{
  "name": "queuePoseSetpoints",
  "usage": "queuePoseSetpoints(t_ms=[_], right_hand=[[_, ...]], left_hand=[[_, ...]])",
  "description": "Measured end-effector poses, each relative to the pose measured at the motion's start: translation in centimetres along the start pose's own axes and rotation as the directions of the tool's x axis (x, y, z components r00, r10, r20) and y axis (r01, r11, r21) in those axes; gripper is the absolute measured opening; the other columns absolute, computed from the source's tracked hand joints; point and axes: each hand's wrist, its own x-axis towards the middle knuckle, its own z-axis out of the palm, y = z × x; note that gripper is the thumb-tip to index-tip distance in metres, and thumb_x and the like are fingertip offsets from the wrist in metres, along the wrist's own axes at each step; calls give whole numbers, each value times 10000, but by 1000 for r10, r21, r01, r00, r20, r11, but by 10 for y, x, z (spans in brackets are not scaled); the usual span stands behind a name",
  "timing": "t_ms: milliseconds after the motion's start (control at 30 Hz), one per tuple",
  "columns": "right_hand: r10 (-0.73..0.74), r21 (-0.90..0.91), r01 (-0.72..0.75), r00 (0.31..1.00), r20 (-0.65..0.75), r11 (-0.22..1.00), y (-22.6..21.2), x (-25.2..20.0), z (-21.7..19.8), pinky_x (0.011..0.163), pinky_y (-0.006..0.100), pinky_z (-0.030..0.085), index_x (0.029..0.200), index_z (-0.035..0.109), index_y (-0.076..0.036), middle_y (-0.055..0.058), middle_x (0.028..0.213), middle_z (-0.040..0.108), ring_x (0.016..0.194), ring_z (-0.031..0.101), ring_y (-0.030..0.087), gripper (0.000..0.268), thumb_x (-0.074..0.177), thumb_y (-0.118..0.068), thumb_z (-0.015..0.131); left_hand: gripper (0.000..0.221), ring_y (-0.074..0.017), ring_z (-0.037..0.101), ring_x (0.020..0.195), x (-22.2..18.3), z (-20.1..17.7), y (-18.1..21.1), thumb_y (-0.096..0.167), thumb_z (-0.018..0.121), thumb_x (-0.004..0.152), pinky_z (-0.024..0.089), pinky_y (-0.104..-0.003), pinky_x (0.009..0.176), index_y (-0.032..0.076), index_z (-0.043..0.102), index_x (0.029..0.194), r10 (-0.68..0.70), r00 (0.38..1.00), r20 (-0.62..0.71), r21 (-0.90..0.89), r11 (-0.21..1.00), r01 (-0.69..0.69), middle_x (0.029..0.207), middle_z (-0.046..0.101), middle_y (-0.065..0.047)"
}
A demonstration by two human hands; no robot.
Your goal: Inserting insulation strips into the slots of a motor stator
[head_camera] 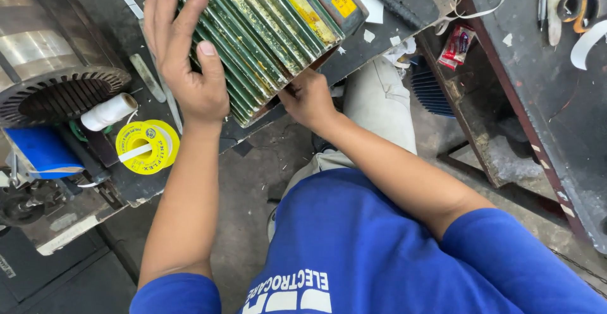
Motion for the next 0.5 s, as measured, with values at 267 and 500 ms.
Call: queuePoseSetpoints(t_ms=[267,500], right_hand=[[167,111,-154,978,-125,982,2,8,-5,434,358,343,648,476,-16,121,554,460,497,471,237,250,715,55,706],[334,184,-313,938,-92,932,0,11,-1,327,313,329,501,569,43,108,369,420,304,410,171,221,684,-2,683]], left_hand=[[191,-287,653,830,-84,9,40,114,570,872,503,-455,733,69,656,1036,293,946,-137,156,950,-272,986,695,-108],[536,-390,683,852,-132,45,47,114,566,972,588,-430,671,-60,381,1444,-553,769,320,-123,781,612,1044,603,-260]])
